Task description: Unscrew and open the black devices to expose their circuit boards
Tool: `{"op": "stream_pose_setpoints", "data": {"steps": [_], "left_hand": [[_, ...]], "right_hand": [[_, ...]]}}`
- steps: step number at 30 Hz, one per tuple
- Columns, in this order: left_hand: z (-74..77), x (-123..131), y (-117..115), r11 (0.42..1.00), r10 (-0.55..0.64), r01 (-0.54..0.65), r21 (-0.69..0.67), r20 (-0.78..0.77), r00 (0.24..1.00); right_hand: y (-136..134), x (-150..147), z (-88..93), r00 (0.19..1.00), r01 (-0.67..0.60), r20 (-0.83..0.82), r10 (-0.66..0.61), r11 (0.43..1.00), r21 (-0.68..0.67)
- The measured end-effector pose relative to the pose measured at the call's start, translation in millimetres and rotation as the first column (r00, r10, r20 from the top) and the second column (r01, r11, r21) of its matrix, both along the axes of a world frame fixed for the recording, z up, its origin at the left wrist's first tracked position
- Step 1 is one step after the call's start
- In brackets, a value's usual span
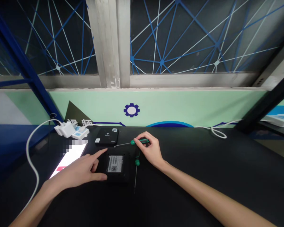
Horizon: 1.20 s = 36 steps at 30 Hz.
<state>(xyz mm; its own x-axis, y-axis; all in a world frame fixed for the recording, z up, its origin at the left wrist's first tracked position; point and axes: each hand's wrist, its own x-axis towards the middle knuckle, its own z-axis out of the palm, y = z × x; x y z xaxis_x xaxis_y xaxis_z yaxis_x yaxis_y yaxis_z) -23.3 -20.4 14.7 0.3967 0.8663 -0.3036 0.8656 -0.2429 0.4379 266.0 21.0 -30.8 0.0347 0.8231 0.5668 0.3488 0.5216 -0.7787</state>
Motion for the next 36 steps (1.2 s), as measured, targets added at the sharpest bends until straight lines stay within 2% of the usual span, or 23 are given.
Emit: {"op": "stream_pose_setpoints", "data": {"steps": [6,12,15,19,36], "left_hand": [[0.3,0.2,-2.5,0.999,0.006,-0.006,0.040,-0.002,1.000],[7.1,6.5,-4.8,0.978,0.001,0.002,0.209,-0.015,1.000],[13.0,10.7,-5.1,0.967,-0.039,0.037,0.250,0.006,0.999],[16.5,13.6,-5.0,0.962,-0.079,0.068,0.265,0.031,0.996],[16.7,13.3,-4.5,0.958,-0.100,0.096,0.269,-0.001,0.995]], "right_hand": [[-3.1,0.4,0.7,0.999,-0.037,-0.016,0.037,0.999,0.011],[-5.0,0.5,0.4,0.995,-0.098,0.006,0.098,0.995,-0.004],[-5.0,-0.2,1.7,0.995,-0.096,0.037,0.097,0.995,-0.018],[-5.2,-0.9,3.9,0.994,-0.097,0.050,0.098,0.995,-0.029],[-5.6,-2.3,5.4,0.994,-0.093,0.054,0.095,0.995,-0.039]]}}
